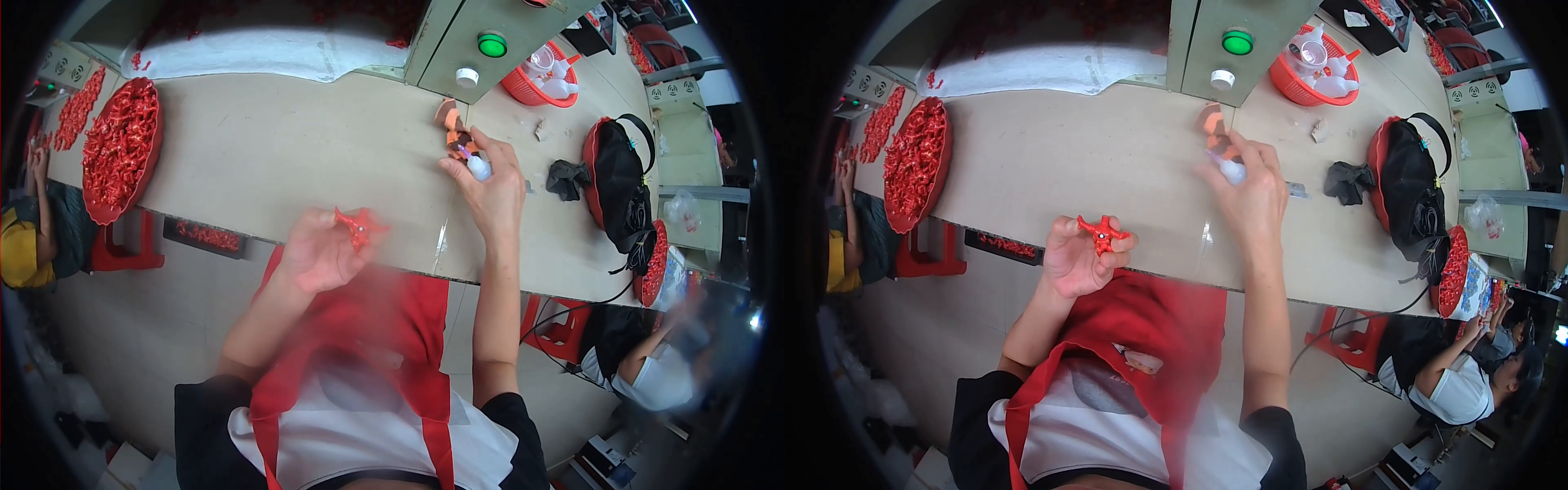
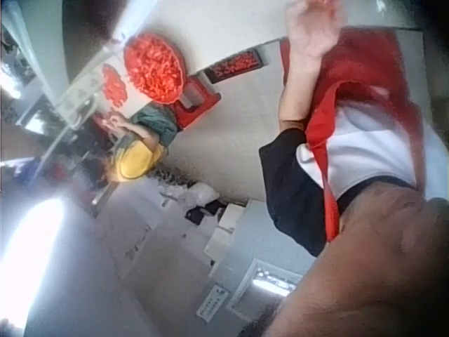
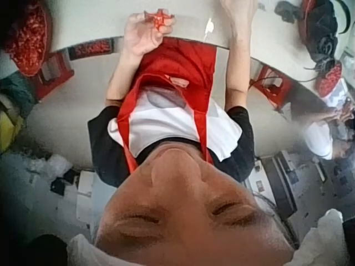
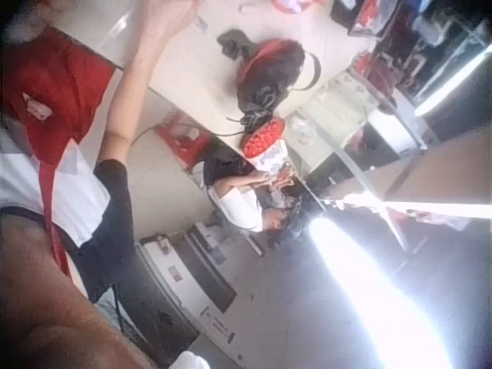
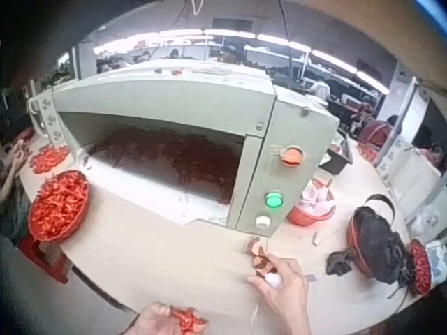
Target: The person applies glue from a bottle to small red plastic components, then assembles them into larger toy parts by hand.
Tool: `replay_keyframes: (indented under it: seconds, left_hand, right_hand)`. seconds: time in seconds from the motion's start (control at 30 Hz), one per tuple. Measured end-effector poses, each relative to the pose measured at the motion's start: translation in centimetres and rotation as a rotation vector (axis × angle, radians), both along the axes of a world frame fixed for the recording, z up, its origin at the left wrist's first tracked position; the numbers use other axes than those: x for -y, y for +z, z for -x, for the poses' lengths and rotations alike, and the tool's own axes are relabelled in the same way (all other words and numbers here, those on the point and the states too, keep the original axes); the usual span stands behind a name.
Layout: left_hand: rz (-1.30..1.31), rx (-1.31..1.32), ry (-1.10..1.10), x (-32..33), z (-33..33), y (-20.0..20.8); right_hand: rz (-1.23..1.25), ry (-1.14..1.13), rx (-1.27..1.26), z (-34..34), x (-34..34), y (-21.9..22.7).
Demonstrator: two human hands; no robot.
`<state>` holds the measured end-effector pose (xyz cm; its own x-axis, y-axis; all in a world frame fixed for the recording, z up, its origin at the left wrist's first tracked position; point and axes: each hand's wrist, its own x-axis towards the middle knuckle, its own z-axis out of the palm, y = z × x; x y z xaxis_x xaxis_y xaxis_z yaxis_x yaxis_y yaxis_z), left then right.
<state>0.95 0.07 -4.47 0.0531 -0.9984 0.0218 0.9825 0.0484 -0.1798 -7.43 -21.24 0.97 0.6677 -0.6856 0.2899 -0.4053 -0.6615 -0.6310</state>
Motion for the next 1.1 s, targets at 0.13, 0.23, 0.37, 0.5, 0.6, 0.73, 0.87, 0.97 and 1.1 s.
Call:
replay_keyframes:
  seconds: [0.13, 0.23, 0.37, 0.5, 0.6, 0.73, 0.87, 0.97, 1.1]
  left_hand:
    - [0.018, -0.044, 0.052, 0.5, 0.1, 0.1]
    - [0.008, -0.04, 0.074, 0.7, 0.1, -0.1]
    - [-0.009, -0.061, 0.075, 1.0, 0.1, -0.1]
    - [-0.021, -0.051, 0.076, 1.0, 0.0, -0.1]
    - [-0.015, -0.061, 0.077, 1.0, 0.0, 0.0]
    - [-0.1, 0.063, 0.13, 0.7, -0.2, 0.6]
    - [-0.446, 0.98, 0.378, 0.3, 0.2, 4.5]
    - [-0.633, 2.116, 1.007, 1.3, 0.5, 6.4]
    - [-0.692, 2.236, 1.038, 1.4, 0.8, 6.2]
  right_hand:
    - [-0.026, -0.017, 0.106, 0.2, 0.5, -2.6]
    - [-0.073, -0.022, 0.18, 0.1, 0.7, -2.7]
    - [-0.042, -0.016, 0.154, 0.4, 0.7, -2.5]
    - [-0.027, -0.013, 0.159, 0.5, 0.7, -2.6]
    - [-0.034, -0.012, 0.157, 0.4, 0.7, -2.7]
    - [-0.031, -0.01, 0.151, 0.4, 0.7, -2.8]
    - [-0.034, 0.001, 0.153, 0.4, 0.6, -2.7]
    - [-0.052, 0.004, 0.143, 0.5, 0.6, -2.7]
    - [-0.049, 0.013, 0.133, 0.4, 0.6, -2.7]
